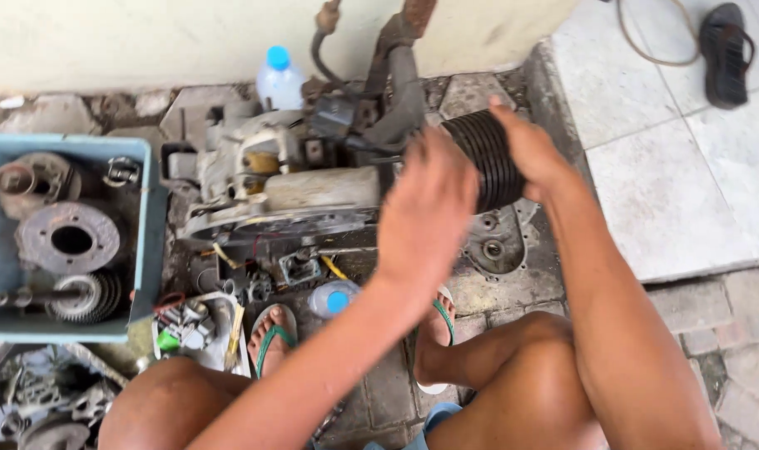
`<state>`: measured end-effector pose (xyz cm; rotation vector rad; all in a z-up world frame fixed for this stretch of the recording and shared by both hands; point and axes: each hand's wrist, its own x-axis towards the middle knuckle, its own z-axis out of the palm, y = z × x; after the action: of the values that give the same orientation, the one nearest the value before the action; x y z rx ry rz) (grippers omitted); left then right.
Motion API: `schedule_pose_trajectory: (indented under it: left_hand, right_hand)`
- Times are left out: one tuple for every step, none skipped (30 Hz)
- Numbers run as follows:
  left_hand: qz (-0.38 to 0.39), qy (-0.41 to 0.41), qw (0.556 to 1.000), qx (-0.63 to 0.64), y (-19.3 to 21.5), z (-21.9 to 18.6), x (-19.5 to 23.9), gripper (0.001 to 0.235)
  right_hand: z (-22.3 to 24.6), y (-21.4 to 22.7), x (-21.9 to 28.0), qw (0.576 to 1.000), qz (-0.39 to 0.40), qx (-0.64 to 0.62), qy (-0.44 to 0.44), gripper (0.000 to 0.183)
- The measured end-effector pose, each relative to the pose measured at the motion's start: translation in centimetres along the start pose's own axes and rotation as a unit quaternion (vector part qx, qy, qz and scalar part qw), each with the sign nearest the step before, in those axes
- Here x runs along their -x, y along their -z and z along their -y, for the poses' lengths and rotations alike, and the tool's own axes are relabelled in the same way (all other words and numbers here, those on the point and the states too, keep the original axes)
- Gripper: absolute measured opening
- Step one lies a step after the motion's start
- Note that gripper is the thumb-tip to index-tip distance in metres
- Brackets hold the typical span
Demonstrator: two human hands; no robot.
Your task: Disassembling and cleaning a motorcycle engine, including scrubbing the exterior and removing the cylinder to inspect the piston.
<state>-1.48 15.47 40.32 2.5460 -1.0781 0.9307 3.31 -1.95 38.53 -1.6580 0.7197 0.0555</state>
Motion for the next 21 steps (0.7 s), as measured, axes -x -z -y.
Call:
schedule_pose_trajectory:
  left_hand:
    - [0.174,0.024,0.980,-0.093,0.8,0.5,-1.4,0.036]
    - [0.339,0.046,0.921,-0.185,1.5,1.0,-2.8,0.052]
    - [0.335,0.041,0.923,-0.185,-0.2,1.6,-3.6,0.052]
    - [0.397,0.063,0.900,-0.170,-2.0,2.2,-4.5,0.050]
    - [0.460,0.088,0.870,-0.154,-3.7,2.7,-5.1,0.048]
    - [0.461,0.087,0.870,-0.153,-5.5,2.9,-4.7,0.048]
    - [0.495,0.095,0.859,-0.088,-7.2,3.3,-4.3,0.039]
    - [0.526,0.102,0.844,-0.023,-9.0,3.7,-4.0,0.033]
    - [0.527,0.097,0.844,-0.023,-11.3,3.9,-4.0,0.033]
    - [0.500,0.119,0.858,-0.024,-13.6,3.9,-3.8,0.026]
    - [0.477,0.141,0.867,-0.019,-15.8,3.4,-3.0,0.021]
    - [0.483,0.137,0.865,-0.013,-13.3,3.0,-3.1,0.021]
    - [0.500,0.091,0.861,-0.018,-10.8,3.4,-4.1,0.022]
    - [0.516,0.045,0.855,-0.024,-8.3,3.8,-5.0,0.024]
    - [0.514,0.040,0.857,-0.025,-9.1,4.0,-5.2,0.024]
    - [0.508,0.031,0.860,-0.032,-9.8,4.1,-5.4,0.023]
    - [0.511,0.023,0.858,-0.034,-10.5,3.8,-4.7,0.021]
    - [0.517,0.020,0.855,-0.028,-9.9,3.5,-5.2,0.021]
    - [0.568,0.048,0.821,-0.025,-9.4,3.8,-6.1,0.018]
    - [0.616,0.077,0.784,-0.021,-8.8,4.1,-7.0,0.018]
    - [0.613,0.077,0.786,-0.022,-10.3,4.2,-6.9,0.018]
  right_hand:
    - [1.1,-0.5,1.3,1.000,0.007,0.012,-0.022,0.095]
    - [2.3,-1.1,2.5,0.999,0.015,0.023,-0.044,0.103]
    - [3.1,-1.0,3.1,0.999,0.010,0.020,-0.042,0.103]
    - [4.0,-1.0,3.7,0.997,0.018,0.039,-0.069,0.106]
    - [4.6,-1.1,4.3,0.993,0.031,0.061,-0.099,0.108]
    - [4.6,-1.0,4.4,0.993,0.030,0.061,-0.100,0.108]
    - [4.7,-1.0,4.3,0.993,0.035,0.059,-0.100,0.107]
    - [4.8,-1.0,4.2,0.993,0.040,0.058,-0.100,0.106]
    - [4.3,-0.7,3.0,0.993,0.037,0.055,-0.102,0.106]
    - [3.7,-0.4,1.9,0.993,0.039,0.058,-0.091,0.108]
    - [2.5,0.0,1.2,0.993,0.040,0.064,-0.087,0.111]
    - [1.6,0.3,1.1,0.992,0.037,0.065,-0.097,0.111]
    - [1.5,0.4,0.3,0.992,0.045,0.071,-0.096,0.110]
    - [1.5,0.6,-0.4,0.991,0.052,0.077,-0.094,0.110]
    - [1.1,0.8,-1.2,0.992,0.047,0.074,-0.093,0.110]
    - [0.7,1.0,-2.0,0.993,0.046,0.070,-0.081,0.112]
    - [-0.5,1.2,-2.3,0.993,0.048,0.069,-0.079,0.114]
    - [1.0,0.7,-0.6,0.993,0.046,0.070,-0.088,0.114]
    - [3.0,-0.1,0.8,0.987,0.036,0.090,-0.130,0.100]
    - [5.0,-1.0,2.1,0.979,0.027,0.109,-0.171,0.087]
    - [5.3,-1.0,2.2,0.979,0.026,0.110,-0.168,0.087]
